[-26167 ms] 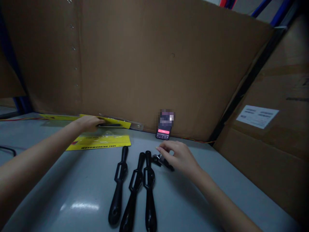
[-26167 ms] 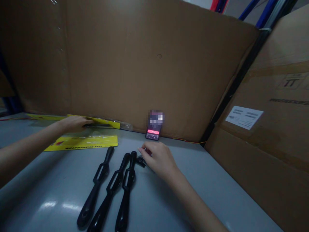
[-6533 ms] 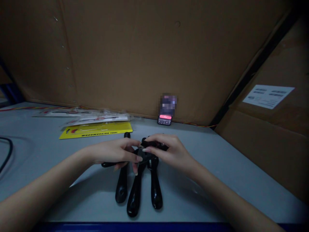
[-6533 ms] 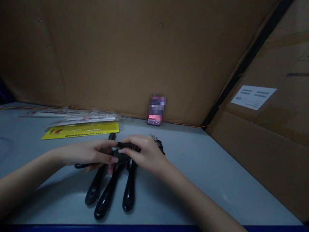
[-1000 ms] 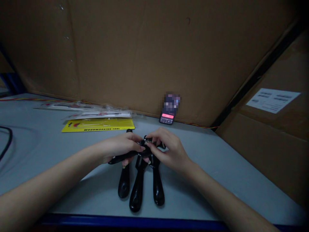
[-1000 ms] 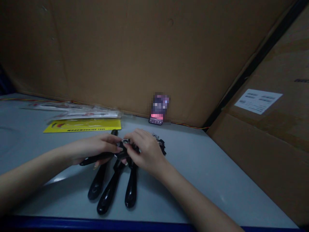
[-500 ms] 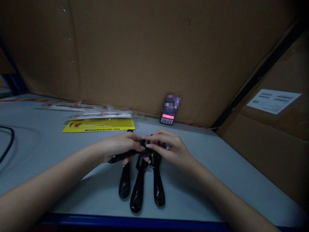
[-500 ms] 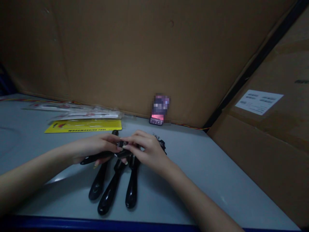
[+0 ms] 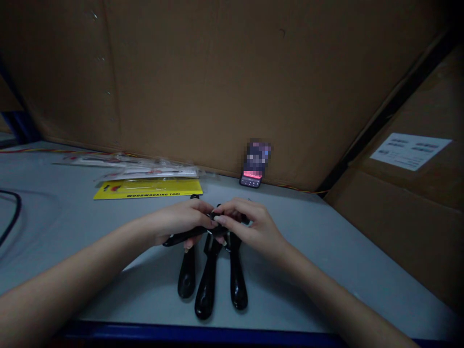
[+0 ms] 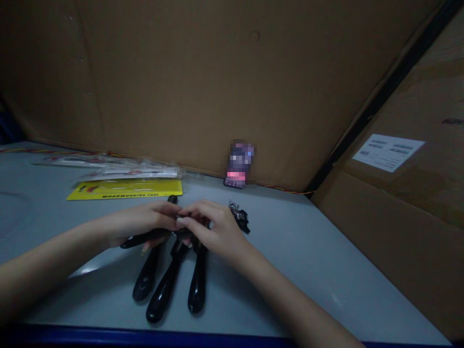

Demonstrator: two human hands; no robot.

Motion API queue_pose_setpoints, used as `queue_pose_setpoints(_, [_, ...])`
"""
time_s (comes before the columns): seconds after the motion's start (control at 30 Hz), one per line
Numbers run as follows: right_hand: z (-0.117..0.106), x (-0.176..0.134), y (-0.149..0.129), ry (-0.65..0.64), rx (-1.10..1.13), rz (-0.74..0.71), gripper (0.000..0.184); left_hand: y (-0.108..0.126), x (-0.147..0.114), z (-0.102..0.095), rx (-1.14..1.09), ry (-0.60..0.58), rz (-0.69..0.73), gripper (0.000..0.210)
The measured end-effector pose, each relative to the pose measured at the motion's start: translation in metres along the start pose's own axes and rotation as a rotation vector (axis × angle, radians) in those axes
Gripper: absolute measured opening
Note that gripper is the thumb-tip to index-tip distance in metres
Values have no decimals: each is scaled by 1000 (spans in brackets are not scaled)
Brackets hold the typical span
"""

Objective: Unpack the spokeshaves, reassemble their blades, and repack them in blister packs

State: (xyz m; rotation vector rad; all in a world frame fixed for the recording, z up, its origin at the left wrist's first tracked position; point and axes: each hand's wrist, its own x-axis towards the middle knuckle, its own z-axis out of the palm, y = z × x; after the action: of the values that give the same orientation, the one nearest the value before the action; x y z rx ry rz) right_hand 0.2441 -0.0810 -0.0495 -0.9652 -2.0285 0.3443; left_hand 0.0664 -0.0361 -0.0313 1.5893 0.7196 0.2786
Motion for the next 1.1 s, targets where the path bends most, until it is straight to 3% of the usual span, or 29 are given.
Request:
queue_pose_setpoints(0.13, [-7, 2, 5, -8, 3, -30, 23, -2, -1, -5, -26, 19, 14, 30])
queue_pose_setpoints(0.27, [-6, 1, 7, 58, -97, -49, 8, 0, -1, -4, -9, 11, -9, 31])
queue_pose_setpoints(0.43, [2, -2, 3, 105, -289, -50, 15, 1, 0, 1, -10, 8, -21, 30])
queue_pose_setpoints(0.63, [-2, -2, -2, 76, -318, -42, 17, 0, 0, 0, 5, 12, -16, 29])
queue_pose_setpoints(0.77, [-15, 1, -2, 63, -272, -97, 3, -1, 0, -2, 2, 1, -6, 28])
queue_pose_setpoints(0.87, [-23, 3, 2, -42, -286, -201, 24, -2, 1, -3, -2, -3, 3, 29])
queue_pose_setpoints(0.97, [-24, 4, 7, -102, -371, -268, 24, -3, 2, -3, 4, 1, 3, 27])
queue_pose_setpoints(1.1, [-18, 4, 7, -40, -509, -237, 15, 0, 0, 0, 29, -6, -5, 22])
